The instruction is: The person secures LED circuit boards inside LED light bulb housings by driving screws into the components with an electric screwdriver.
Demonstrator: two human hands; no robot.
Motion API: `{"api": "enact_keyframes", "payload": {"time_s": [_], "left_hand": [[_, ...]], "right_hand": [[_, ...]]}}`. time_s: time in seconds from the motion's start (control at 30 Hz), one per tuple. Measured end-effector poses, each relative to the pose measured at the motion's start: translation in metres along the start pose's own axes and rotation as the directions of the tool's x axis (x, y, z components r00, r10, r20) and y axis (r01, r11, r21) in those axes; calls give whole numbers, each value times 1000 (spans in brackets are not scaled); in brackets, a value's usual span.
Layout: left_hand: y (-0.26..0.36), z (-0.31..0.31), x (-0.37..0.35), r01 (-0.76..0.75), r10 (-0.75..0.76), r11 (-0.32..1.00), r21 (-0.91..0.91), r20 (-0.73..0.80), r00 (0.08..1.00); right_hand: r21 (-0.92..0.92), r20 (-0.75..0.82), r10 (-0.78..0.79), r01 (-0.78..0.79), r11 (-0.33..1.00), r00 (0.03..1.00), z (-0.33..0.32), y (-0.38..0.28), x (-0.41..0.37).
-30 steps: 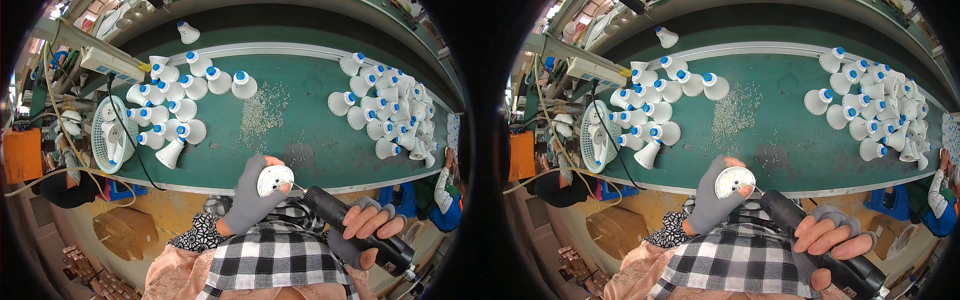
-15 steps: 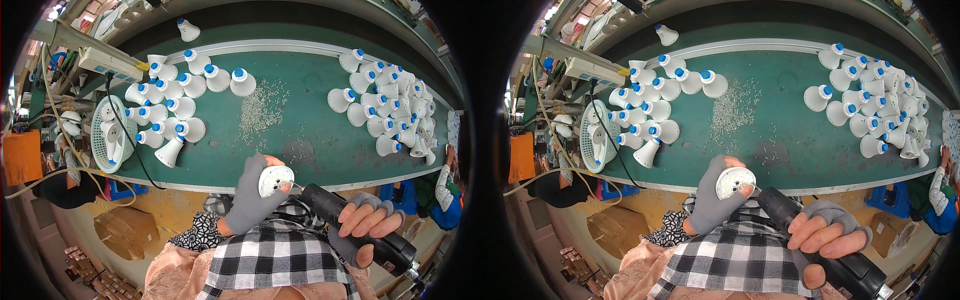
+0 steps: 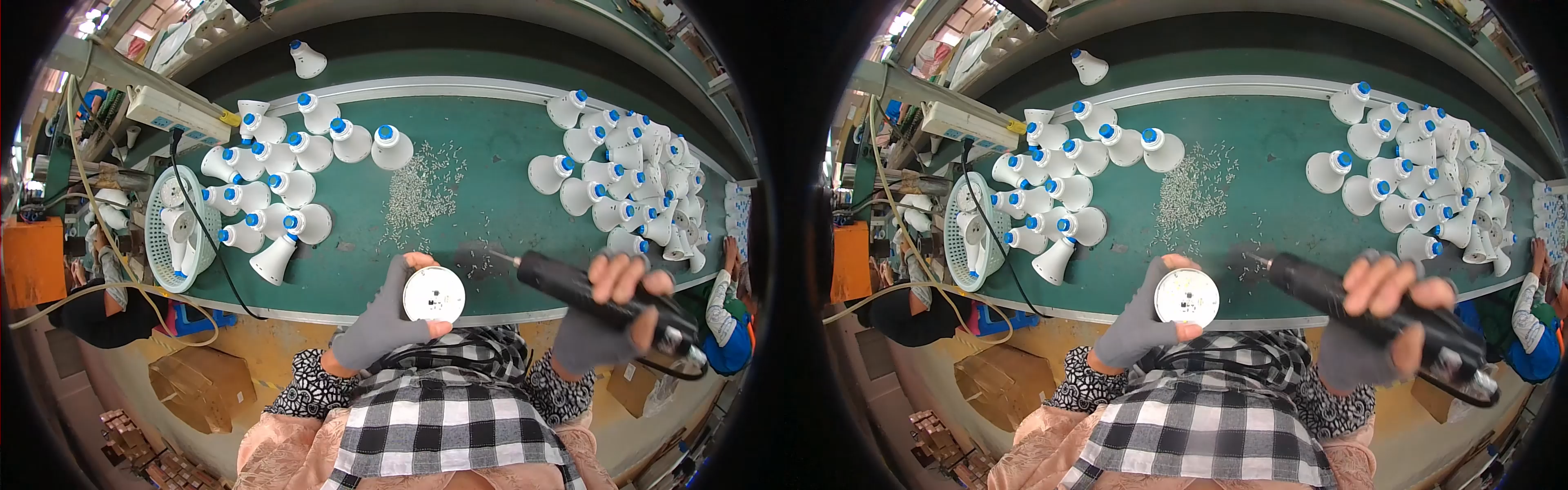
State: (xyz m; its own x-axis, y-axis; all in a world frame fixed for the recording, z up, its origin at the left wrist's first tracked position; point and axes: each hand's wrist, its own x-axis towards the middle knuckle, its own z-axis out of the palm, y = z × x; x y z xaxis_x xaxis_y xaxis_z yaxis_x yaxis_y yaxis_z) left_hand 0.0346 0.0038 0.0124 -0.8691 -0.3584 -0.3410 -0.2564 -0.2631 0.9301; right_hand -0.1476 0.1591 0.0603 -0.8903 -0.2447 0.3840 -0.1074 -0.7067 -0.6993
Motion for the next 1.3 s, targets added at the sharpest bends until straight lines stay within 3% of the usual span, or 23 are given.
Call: {"api": "enact_keyframes", "payload": {"time_s": [0.1, 0.13, 0.2, 0.23, 0.33, 0.47, 0.6, 0.67, 0.73, 0.77, 0.87, 1.1, 1.3], "left_hand": [[1, -6, 0, 17, -20, 982, -186, -14, 1000], [-1, -11, 2, 102, -88, 916, -389, 53, 995], [-10, -21, 9, 278, -173, 645, -712, 218, 960], [-9, -19, 9, 243, -160, 669, -702, 182, 970], [-13, -14, 8, 137, -82, 757, -638, 116, 990], [-10, -16, 1, 243, -255, 884, -400, 25, 967], [-8, -12, -1, 170, -195, 921, -351, -37, 980], [-7, -12, 0, 109, -130, 955, -275, -58, 990], [-12, -17, 7, -128, 131, 990, 64, -45, 990], [-14, -19, 10, -247, 255, 941, 230, -3, 967], [0, -12, 9, -284, 282, 845, 453, 75, 957], [10, 6, 7, -339, 280, 871, 356, 207, 937], [16, 10, 2, -385, 310, 842, 378, 244, 919]], "right_hand": [[-81, -62, 54, -59, 995, 997, -5, 35, -3], [-81, -95, 68, -76, 994, 993, -6, 45, -5], [-84, -151, 75, -88, 993, 986, -4, 63, -7], [-88, -176, 68, -85, 992, 982, -2, 71, -7], [-113, -206, 52, -77, 991, 977, 0, 88, -6], [-160, -201, 63, -97, 982, 977, 6, 99, -4], [-228, -205, 82, -129, 965, 975, 8, 100, -4], [-176, -253, 89, -136, 975, 963, 8, 93, -1], [-105, -290, 120, -157, 982, 949, 5, 80, 3], [-48, -317, 156, -180, 982, 935, 2, 72, 6], [121, -377, 266, -238, 964, 887, -7, 48, 14], [371, -297, 410, -291, 882, 862, -12, 21, 12], [377, -283, 412, -295, 878, 866, -11, 18, 8]]}}
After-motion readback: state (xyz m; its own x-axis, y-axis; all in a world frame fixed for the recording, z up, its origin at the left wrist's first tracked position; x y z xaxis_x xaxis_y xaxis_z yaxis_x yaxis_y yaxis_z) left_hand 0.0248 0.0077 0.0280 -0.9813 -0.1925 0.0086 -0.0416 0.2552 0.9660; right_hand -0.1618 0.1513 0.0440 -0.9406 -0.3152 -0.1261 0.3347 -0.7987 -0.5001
